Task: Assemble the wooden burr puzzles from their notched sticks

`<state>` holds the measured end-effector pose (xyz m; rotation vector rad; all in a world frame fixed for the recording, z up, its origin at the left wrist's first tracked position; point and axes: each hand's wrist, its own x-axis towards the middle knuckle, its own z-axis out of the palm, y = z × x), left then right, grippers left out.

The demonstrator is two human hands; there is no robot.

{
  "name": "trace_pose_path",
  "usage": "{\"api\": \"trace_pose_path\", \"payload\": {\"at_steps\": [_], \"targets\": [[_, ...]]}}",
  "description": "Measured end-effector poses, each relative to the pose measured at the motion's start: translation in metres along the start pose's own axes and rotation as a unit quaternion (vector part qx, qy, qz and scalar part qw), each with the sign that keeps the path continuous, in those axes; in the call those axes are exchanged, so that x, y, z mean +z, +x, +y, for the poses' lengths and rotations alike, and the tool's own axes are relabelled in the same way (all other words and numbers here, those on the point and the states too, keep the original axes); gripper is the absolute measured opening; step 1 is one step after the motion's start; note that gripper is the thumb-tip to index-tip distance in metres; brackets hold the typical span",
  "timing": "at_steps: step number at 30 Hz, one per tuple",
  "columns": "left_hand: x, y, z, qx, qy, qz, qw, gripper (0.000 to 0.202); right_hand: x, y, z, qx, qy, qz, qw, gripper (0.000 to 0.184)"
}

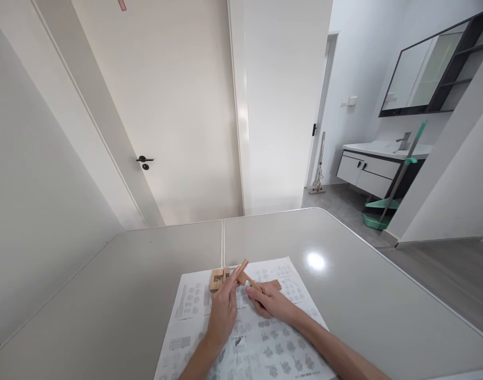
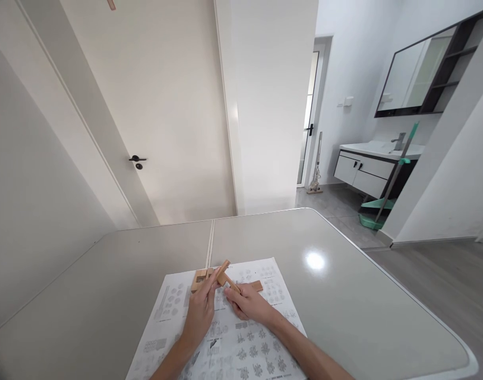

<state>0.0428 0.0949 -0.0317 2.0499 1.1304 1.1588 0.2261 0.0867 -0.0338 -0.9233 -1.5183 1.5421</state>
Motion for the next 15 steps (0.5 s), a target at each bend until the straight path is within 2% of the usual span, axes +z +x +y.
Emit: {"api": "trace_pose_path", "payload": {"at_steps": [11, 15], "targets": [[-0.0034, 0.0031, -0.0009, 0.041, 0.018, -0.025, 0.999, 0.046, -0.0038, -0.0018, -0.0054, 0.006, 0.006, -0.021, 1.000, 0.058], [0.0030, -0.0006, 0.0046, 0.054, 0.031, -0.047, 0.997, 0.046, -0.0018, 0.0020, -0.0023, -0.001, 0.020, 0.008, 1.000, 0.057]]}}
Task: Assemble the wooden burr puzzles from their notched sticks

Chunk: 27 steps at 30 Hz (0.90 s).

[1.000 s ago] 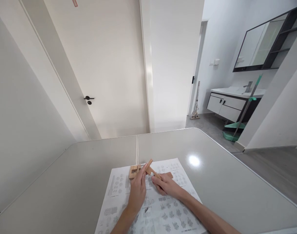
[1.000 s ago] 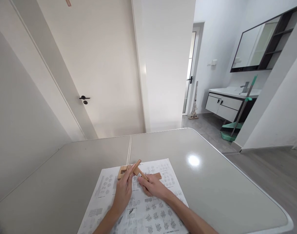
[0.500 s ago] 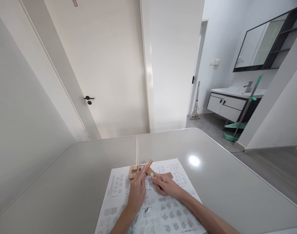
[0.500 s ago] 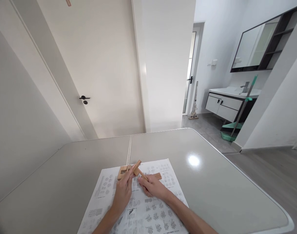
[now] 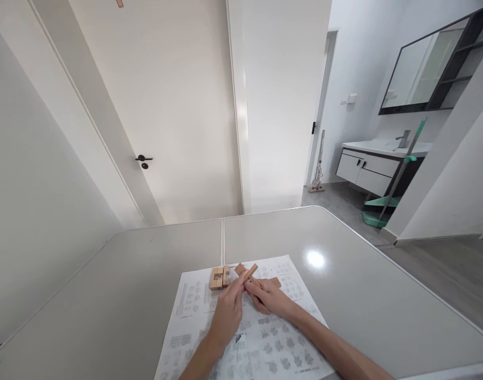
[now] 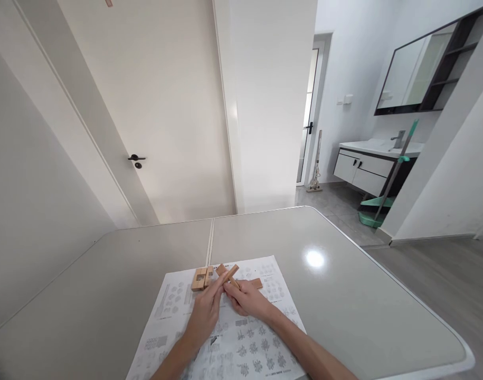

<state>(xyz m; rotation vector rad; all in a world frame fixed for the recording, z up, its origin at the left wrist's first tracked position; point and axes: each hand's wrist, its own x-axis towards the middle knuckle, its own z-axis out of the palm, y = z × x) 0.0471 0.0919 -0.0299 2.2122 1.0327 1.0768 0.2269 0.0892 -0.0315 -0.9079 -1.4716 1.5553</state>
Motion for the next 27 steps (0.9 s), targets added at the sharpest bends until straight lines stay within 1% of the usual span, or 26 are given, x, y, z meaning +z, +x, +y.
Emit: {"api": "trace_pose_path", "payload": {"at_steps": [2, 6, 10, 18, 25, 27], "targets": [[0.004, -0.001, 0.003, -0.002, 0.003, 0.004, 1.000, 0.044, 0.001, 0.001, 0.000, -0.002, 0.006, 0.004, 1.000, 0.057], [0.009, -0.002, 0.004, -0.011, 0.010, 0.026, 1.000, 0.041, 0.000, 0.000, -0.004, -0.010, 0.006, -0.009, 1.000, 0.058], [0.011, -0.002, 0.000, -0.008, 0.029, 0.034, 0.999, 0.045, 0.000, -0.001, -0.005, -0.014, 0.005, -0.025, 1.000, 0.058], [0.015, -0.006, -0.004, -0.008, 0.074, 0.036, 0.997, 0.051, 0.000, 0.004, 0.004, -0.013, 0.020, -0.033, 0.999, 0.058], [0.014, -0.006, -0.005, -0.024, 0.087, 0.051, 0.995, 0.053, 0.001, 0.002, 0.004, -0.014, 0.024, -0.029, 0.999, 0.057], [0.012, -0.004, -0.005, -0.020, 0.088, 0.048, 0.995, 0.052, 0.001, 0.001, 0.004, -0.010, 0.026, -0.031, 0.999, 0.058]]}}
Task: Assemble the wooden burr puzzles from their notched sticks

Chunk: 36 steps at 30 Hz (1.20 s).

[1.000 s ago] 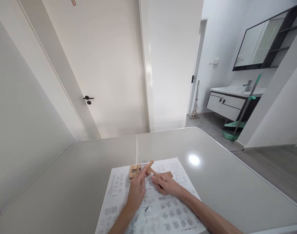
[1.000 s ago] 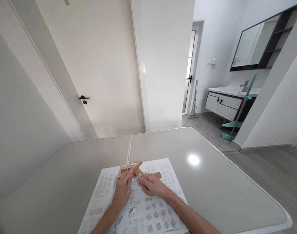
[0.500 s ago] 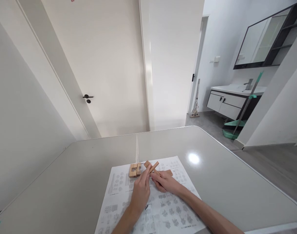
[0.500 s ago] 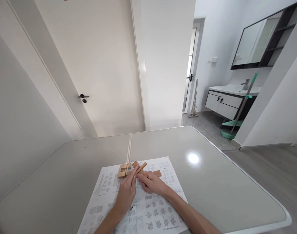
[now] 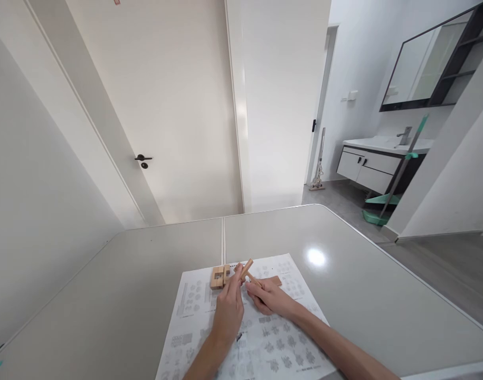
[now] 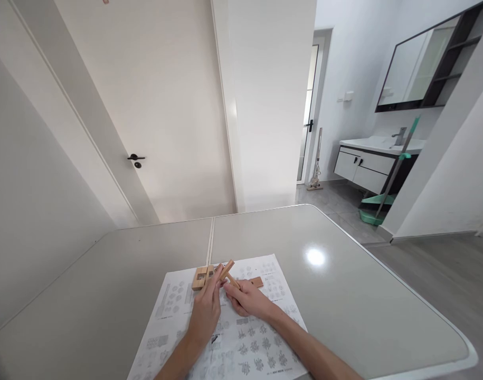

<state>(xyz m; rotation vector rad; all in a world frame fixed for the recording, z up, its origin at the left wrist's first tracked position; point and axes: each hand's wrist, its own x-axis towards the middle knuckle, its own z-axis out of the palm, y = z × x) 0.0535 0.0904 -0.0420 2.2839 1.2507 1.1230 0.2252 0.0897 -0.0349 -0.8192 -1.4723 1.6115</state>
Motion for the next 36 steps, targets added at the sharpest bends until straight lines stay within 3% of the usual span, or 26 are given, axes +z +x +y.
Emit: {"api": "trace_pose_path", "payload": {"at_steps": [8, 24, 36], "targets": [[-0.009, 0.005, 0.008, 0.023, -0.002, -0.015, 1.000, 0.050, 0.000, -0.002, -0.006, 0.007, 0.011, -0.003, 1.000, 0.057], [-0.013, 0.007, 0.005, 0.042, -0.012, 0.017, 0.999, 0.041, 0.000, -0.008, -0.018, 0.007, -0.016, -0.038, 0.999, 0.062], [-0.010, 0.005, -0.001, 0.043, -0.002, 0.018, 0.999, 0.038, -0.001, -0.004, -0.009, 0.002, -0.013, -0.043, 0.999, 0.063]]}}
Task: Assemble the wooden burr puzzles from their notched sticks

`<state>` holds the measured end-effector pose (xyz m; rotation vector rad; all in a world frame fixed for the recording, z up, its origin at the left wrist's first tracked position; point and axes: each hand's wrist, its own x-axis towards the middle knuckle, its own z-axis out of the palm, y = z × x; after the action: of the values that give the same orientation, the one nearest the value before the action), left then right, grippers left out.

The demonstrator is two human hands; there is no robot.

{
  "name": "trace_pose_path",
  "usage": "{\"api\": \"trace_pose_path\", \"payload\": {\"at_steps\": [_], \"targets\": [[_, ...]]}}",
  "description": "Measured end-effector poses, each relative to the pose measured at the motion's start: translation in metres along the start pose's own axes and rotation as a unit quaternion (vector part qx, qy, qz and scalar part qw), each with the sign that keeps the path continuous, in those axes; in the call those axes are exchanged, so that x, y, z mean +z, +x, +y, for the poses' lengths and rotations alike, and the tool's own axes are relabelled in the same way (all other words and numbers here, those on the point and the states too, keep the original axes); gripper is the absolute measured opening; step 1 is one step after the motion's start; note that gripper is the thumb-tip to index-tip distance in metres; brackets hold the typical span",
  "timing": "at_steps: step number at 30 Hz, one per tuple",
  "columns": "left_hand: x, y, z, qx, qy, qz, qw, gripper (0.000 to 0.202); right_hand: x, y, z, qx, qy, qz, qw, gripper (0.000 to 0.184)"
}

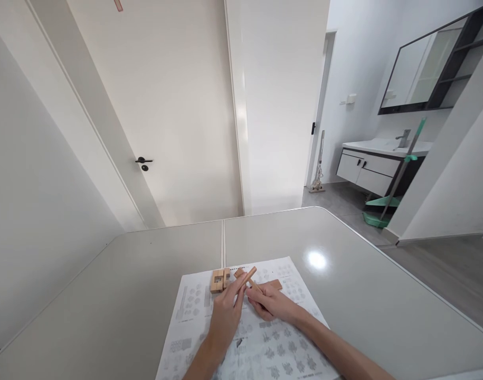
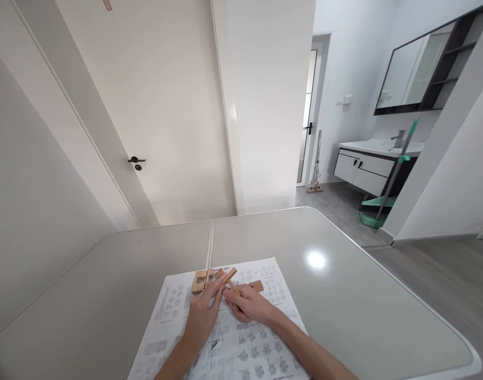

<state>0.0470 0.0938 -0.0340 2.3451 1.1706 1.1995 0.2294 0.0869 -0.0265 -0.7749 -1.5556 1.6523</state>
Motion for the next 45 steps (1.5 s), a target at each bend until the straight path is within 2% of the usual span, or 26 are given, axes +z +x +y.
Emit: {"api": "trace_pose_path", "payload": {"at_steps": [12, 14, 19, 22, 26, 29, 32, 36, 38, 41, 45], "targets": [[0.001, 0.000, -0.001, 0.001, 0.002, 0.002, 1.000, 0.037, -0.002, 0.000, 0.001, 0.008, 0.027, -0.004, 1.000, 0.060], [0.000, 0.000, 0.000, -0.018, -0.004, 0.002, 1.000, 0.038, -0.002, 0.000, 0.003, 0.007, 0.051, -0.005, 0.999, 0.060], [-0.002, -0.001, 0.005, -0.115, -0.063, 0.000, 0.991, 0.041, -0.003, -0.001, 0.000, 0.013, 0.133, -0.022, 0.991, 0.057], [-0.002, -0.001, 0.009, -0.134, -0.112, 0.007, 0.985, 0.047, -0.005, -0.003, -0.005, 0.026, 0.175, -0.027, 0.984, 0.056], [-0.002, 0.001, 0.016, -0.148, -0.130, 0.026, 0.980, 0.056, -0.011, -0.005, -0.005, 0.031, 0.227, -0.033, 0.973, 0.051], [-0.004, 0.004, 0.017, -0.139, -0.147, 0.005, 0.979, 0.058, -0.017, -0.007, 0.002, 0.041, 0.262, -0.064, 0.962, 0.048], [-0.009, 0.009, 0.014, -0.127, -0.200, -0.053, 0.970, 0.049, -0.023, -0.008, 0.011, 0.052, 0.275, -0.099, 0.955, 0.047], [-0.018, 0.014, 0.012, -0.119, -0.339, -0.125, 0.925, 0.049, -0.027, -0.008, 0.021, 0.061, 0.292, -0.159, 0.941, 0.047], [-0.022, 0.016, 0.015, -0.119, -0.377, -0.132, 0.909, 0.050, -0.029, -0.007, 0.025, 0.057, 0.306, -0.200, 0.929, 0.048], [-0.026, 0.017, 0.024, -0.121, -0.379, -0.143, 0.906, 0.047, -0.033, -0.005, 0.032, 0.058, 0.324, -0.250, 0.910, 0.051], [-0.029, 0.020, 0.032, -0.130, -0.390, -0.135, 0.902, 0.041, -0.036, -0.005, 0.040, 0.106, 0.325, -0.274, 0.899, 0.055]]}}
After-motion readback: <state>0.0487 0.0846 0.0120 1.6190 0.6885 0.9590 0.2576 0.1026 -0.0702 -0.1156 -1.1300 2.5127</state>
